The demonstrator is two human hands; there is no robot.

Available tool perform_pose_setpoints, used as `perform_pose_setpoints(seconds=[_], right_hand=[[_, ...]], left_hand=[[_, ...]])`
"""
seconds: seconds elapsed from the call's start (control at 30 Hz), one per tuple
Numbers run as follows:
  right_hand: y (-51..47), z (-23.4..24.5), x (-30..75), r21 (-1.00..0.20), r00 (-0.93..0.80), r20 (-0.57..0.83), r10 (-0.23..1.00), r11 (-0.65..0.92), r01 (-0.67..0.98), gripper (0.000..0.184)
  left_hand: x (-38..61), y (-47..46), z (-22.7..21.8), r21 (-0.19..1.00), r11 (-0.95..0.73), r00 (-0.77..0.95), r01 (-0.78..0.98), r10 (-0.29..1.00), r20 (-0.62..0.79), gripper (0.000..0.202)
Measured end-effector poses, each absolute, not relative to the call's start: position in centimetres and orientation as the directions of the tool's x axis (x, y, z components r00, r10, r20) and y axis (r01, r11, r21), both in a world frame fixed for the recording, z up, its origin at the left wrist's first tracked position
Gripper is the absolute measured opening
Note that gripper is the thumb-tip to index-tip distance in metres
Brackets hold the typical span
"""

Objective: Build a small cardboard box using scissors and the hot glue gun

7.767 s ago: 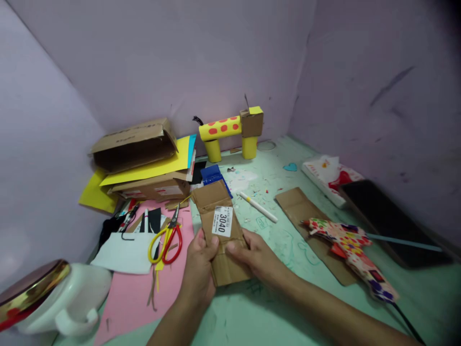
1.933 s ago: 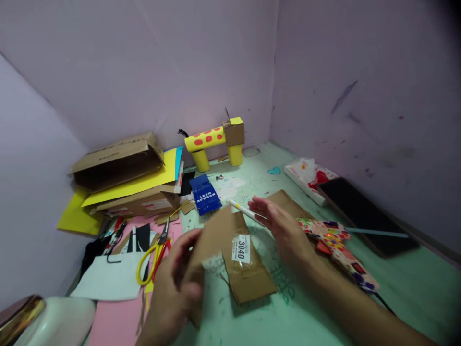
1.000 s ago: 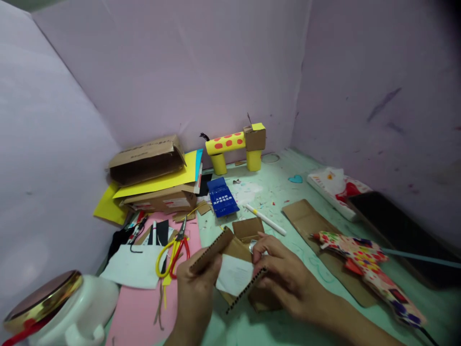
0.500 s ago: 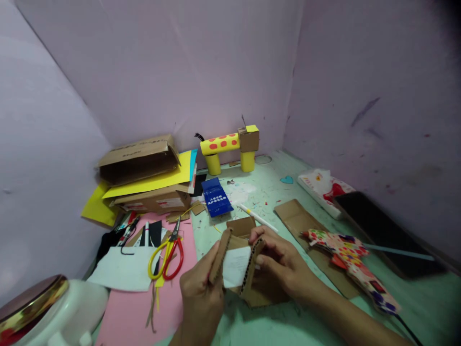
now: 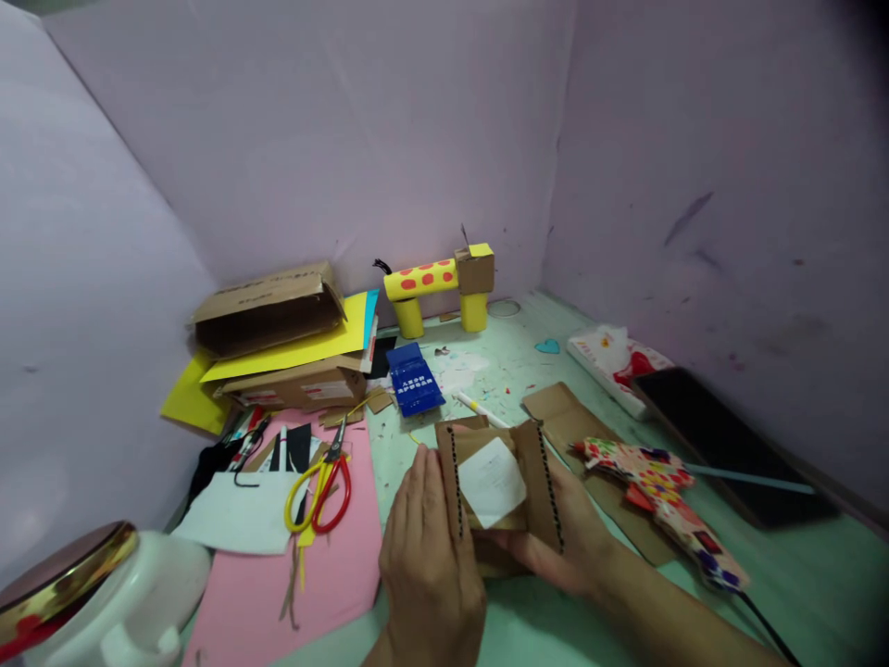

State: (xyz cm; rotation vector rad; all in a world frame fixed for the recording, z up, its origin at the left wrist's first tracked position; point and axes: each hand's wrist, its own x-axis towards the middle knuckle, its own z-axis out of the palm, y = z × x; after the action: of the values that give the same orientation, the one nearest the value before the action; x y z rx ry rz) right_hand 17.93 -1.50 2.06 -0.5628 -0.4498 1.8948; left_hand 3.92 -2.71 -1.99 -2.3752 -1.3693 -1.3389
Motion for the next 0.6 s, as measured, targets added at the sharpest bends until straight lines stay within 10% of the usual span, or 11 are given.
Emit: perform_pose_setpoints(seconds=[0.17, 0.37, 0.6], right_hand=[[-1.5, 1.5, 17.9, -0.512, -0.323, -0.222, 0.92, -0.392, -0.764, 0.065], [-1.6, 1.5, 17.9, -0.609, -0.271, -0.168, 0.948, -0.316, -0.727, 0.074], [-2.2, 2.9, 17.4, -0.431, -0.303, -0.328, 0.895, -0.427, -0.795, 0.074]], left_hand=[[4.6, -3.1, -2.4, 0.237, -0.676, 0.311, 0.698, 0.584, 0.75, 0.069], [5.5, -4.0, -2.4, 0.477, -0.584, 0.172, 0.656, 0.732, 0.659, 0.057], [6.0, -4.4, -2.7, 0.566, -0.519, 0.093, 0.64, 0.784, 0.614, 0.052]])
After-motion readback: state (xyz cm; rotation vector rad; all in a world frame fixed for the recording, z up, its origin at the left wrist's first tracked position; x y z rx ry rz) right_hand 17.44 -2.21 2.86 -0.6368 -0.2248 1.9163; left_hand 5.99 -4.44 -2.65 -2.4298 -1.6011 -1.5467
